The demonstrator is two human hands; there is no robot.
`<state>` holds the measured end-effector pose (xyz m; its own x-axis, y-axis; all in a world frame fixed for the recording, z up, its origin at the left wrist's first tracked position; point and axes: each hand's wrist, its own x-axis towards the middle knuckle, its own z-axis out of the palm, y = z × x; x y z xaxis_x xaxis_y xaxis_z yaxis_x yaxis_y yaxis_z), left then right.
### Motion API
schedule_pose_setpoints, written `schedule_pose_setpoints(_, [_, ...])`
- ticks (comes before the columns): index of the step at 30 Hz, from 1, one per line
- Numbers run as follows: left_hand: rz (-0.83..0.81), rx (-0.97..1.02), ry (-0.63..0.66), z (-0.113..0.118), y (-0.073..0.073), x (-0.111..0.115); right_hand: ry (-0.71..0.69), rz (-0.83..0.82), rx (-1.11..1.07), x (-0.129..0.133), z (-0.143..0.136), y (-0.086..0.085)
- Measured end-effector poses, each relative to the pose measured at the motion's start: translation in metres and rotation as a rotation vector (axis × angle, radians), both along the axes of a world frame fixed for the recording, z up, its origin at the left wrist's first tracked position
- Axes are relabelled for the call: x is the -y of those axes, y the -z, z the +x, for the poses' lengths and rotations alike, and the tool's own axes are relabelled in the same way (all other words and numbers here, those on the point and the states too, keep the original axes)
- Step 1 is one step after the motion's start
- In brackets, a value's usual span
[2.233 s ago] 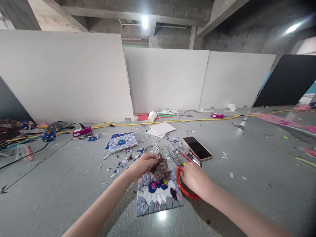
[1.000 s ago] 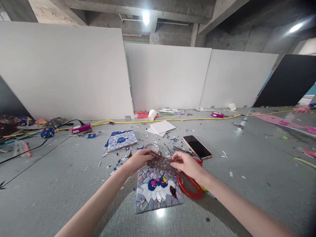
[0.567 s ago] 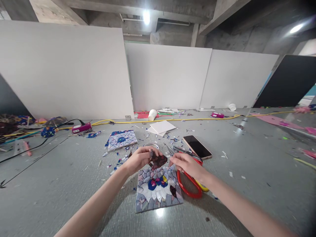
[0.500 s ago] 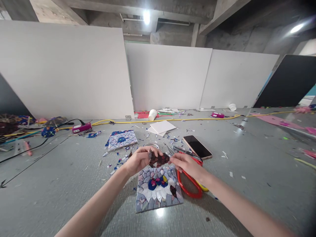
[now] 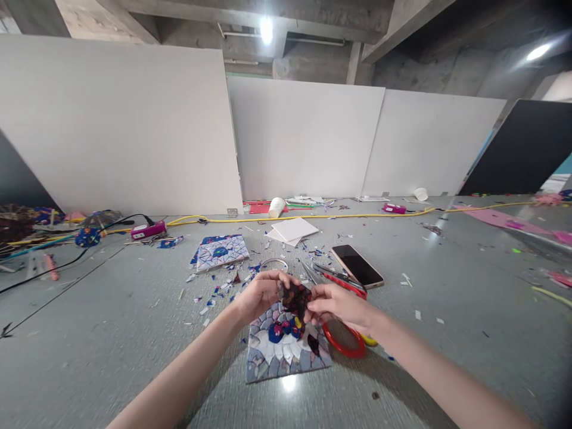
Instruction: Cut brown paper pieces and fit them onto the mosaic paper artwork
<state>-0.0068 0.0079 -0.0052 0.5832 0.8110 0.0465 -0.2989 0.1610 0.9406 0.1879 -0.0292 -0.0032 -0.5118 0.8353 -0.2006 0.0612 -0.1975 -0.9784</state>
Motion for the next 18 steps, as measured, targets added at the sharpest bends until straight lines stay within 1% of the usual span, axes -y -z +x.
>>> schedule_pose_setpoints(3, [-0.004, -0.019, -0.016, 0.000, 0.001, 0.000, 0.073, 0.094, 0.106, -0.002, 0.001, 0.003])
schedule_pose_setpoints(6, [0.012, -0.039, -0.003, 0.002, -0.005, 0.003, 0.159, 0.258, 0.311, -0.004, 0.001, 0.006])
schedule_pose_setpoints(9, [0.029, -0.042, 0.036, 0.004, -0.013, 0.009, 0.144, 0.368, 0.494, -0.004, 0.001, 0.006])
schedule_pose_setpoints(11, [0.032, -0.029, 0.051, 0.006, -0.019, 0.014, 0.120, 0.421, 0.495, -0.003, 0.001, 0.004])
schedule_pose_setpoints(13, [0.021, -0.013, 0.060, 0.007, -0.025, 0.018, 0.051, 0.403, 0.409, -0.002, 0.002, 0.000])
schedule_pose_setpoints(16, [0.007, -0.009, 0.049, 0.008, -0.031, 0.020, -0.123, 0.201, 0.242, 0.000, 0.006, -0.006])
schedule_pose_setpoints(18, [0.043, -0.081, 0.004, 0.008, -0.028, 0.018, -0.186, 0.121, 0.225, -0.001, 0.009, -0.008])
